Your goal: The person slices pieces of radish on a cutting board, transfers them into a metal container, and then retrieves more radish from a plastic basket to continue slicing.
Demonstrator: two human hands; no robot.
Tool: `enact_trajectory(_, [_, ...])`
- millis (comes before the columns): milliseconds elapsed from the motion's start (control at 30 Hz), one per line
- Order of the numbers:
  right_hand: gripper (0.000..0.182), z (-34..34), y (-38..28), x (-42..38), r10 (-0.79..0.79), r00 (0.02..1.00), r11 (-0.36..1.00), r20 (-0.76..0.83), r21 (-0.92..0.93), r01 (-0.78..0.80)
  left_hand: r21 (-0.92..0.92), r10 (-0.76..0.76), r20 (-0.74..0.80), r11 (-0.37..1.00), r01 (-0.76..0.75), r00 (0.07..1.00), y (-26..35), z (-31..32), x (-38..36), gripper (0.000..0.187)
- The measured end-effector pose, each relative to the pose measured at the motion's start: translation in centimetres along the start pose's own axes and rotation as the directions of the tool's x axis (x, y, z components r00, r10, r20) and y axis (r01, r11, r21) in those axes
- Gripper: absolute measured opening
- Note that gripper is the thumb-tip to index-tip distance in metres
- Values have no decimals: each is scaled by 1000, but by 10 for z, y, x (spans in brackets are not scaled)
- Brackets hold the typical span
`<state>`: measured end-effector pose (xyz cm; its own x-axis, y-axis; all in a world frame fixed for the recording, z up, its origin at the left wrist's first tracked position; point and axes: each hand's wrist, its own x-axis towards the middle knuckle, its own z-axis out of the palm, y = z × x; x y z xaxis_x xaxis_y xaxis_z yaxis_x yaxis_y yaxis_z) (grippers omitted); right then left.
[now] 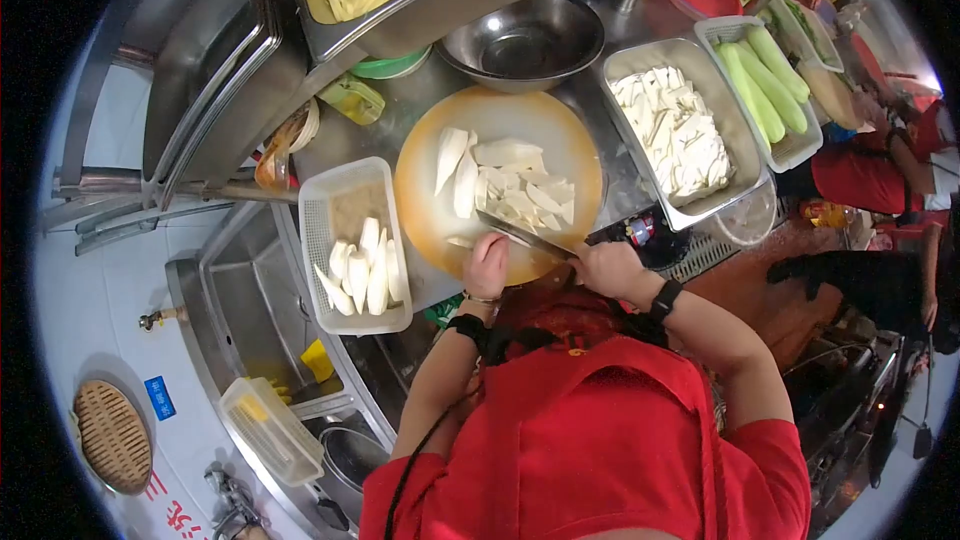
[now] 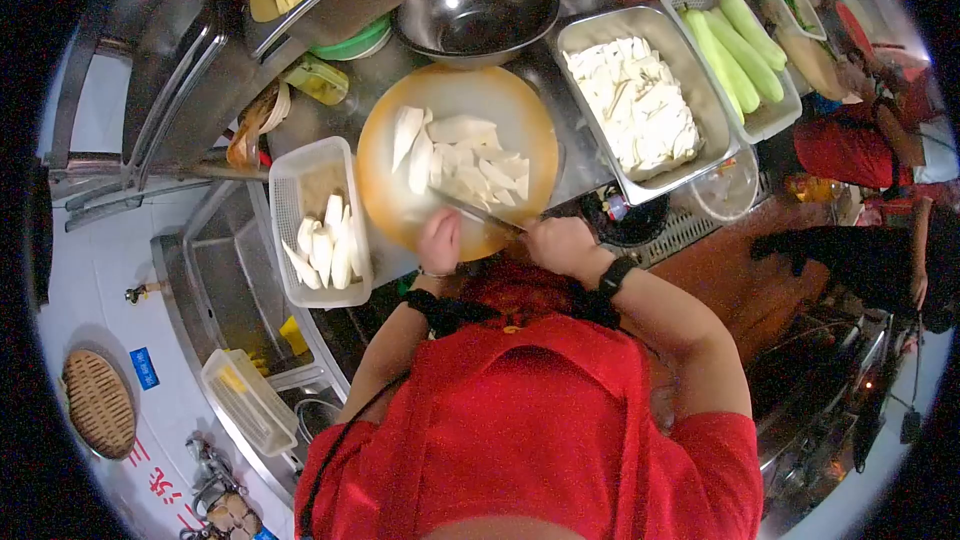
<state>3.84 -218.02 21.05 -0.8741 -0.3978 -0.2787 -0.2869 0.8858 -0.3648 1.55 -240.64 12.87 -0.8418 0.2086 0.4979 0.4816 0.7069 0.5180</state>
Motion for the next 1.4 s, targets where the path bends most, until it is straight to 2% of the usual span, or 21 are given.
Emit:
enact_trajectory(567, [26, -14, 1, -14, -8, 1000, 999, 11, 39, 7, 12, 26, -32, 1000, -26, 999, 2, 0, 2, 14])
enact_trajectory(633, [26, -14, 0, -14, -24, 999, 999, -25, 48, 26, 14, 27, -35, 1000, -27, 999, 3, -1, 2, 14])
enact_trajectory(1000, [23, 13, 3, 7, -6, 1000, 1000, -28, -2, 6, 61, 41, 3, 997, -41, 999, 2, 0, 4, 12])
enact_trajectory(1100, [24, -1, 0, 3, 16, 1000, 999, -19, 52, -15, 77, 27, 20, 997, -29, 999, 1, -1, 3, 11])
enact_trajectory(1167, [24, -16, -1, -1, 23, 999, 996, -32, 91, -20, -57, -92, -11, 994, 91, 996, -3, -6, 5, 14])
enact_trajectory(1200, [25, -22, 0, -6, 50, 999, 993, -15, 104, -48, -54, -95, -14, 994, 95, 995, -5, -13, 6, 14])
enact_trajectory(1267, [26, -23, 5, -12, 72, 997, 990, 8, 118, -73, 138, -86, -231, 983, 120, 969, -12, -34, 8, 18])
enact_trajectory(1300, [27, -20, 9, -14, 20, 999, 995, 37, 97, -24, 142, -88, -230, 982, 123, 969, -18, -42, 8, 18])
enact_trajectory(1333, [28, -16, 12, -15, -31, 997, 997, 66, 76, 26, 201, -71, -152, 974, 101, 986, -25, -49, 9, 19])
enact_trajectory(1367, [28, -11, 15, -16, -36, 997, 996, 65, 78, 31, 257, -58, -73, 964, 75, 996, -29, -52, 10, 21])
enact_trajectory(1400, [28, -7, 16, -16, -28, 997, 999, 74, 43, 25, 261, -58, -76, 962, 76, 995, -31, -51, 8, 21])
